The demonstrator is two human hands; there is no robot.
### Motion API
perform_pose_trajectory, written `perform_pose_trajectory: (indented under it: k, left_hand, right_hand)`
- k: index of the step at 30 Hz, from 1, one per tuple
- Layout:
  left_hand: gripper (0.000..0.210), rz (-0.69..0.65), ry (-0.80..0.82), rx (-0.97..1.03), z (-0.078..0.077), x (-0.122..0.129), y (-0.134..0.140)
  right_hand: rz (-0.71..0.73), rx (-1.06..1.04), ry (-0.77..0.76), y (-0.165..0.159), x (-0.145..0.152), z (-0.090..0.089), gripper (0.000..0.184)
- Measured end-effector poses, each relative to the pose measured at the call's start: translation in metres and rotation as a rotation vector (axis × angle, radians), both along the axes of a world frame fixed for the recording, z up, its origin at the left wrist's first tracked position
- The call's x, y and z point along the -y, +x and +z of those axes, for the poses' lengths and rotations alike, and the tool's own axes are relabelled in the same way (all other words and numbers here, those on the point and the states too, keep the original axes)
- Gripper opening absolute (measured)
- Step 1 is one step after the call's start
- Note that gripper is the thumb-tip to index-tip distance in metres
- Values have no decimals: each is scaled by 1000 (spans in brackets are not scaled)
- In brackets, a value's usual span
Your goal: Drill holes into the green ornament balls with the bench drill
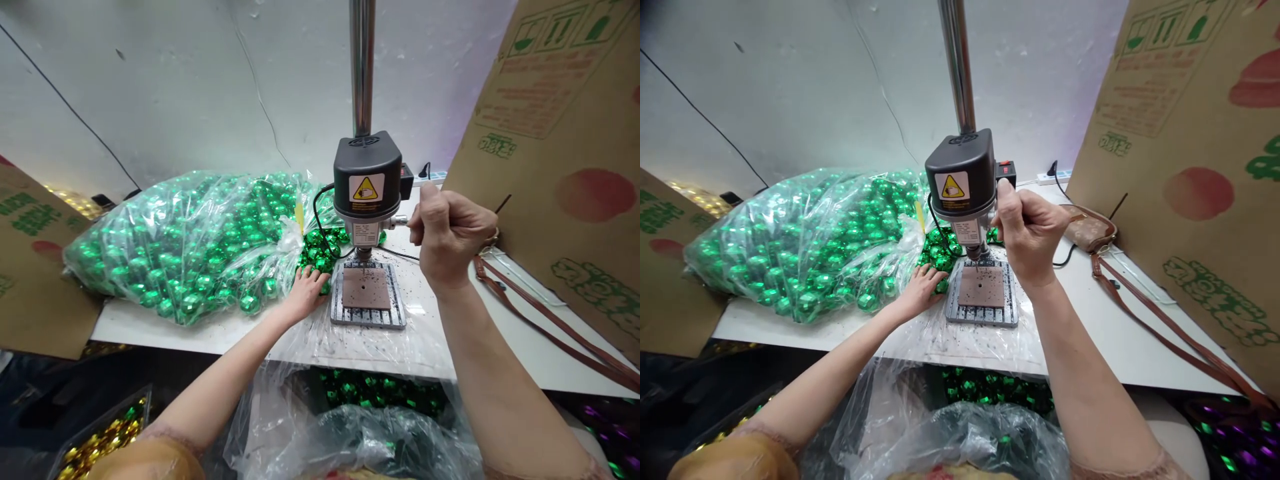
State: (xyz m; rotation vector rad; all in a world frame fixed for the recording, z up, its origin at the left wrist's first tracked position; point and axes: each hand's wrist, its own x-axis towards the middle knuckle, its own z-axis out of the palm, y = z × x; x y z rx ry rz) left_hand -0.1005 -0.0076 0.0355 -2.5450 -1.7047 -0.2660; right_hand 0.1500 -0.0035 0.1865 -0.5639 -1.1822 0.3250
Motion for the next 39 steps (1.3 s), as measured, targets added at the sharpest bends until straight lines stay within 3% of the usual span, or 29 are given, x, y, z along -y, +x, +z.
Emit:
perform_pose_trajectory:
  k: [4,9,13,16,21,26,32,39]
  left_hand:
    - [42,-19,25,192,3,4,-1]
    - [41,40,-21,800,14,11,20]
    - [60,1,-281,1169,2,7,45]
    - [67,37,-348,1319,-12,-2,54]
    - [58,9,-296,1264,-22,-12,54]
    - [58,-20,-251,1139,-21,-13,56]
    - [61,34,-221,1070,-21,-15,64]
    - [57,-4,-205,1037,-19,-19,71]
  right_hand:
    - [17,-8,24,0,0,0,41]
    - [27,2,33,1,-2,-1,42]
    - [-10,9,25,0,-3,-1,45]
    - [-3,25,33,1,-3,-1,45]
    - [56,-5,52,1,-1,0,44]
    - [63,-20,49,-1,0,2,43]
    - [57,-21,60,-1,0,2,44]
    - [5,-11,82,-1,-2,-1,44]
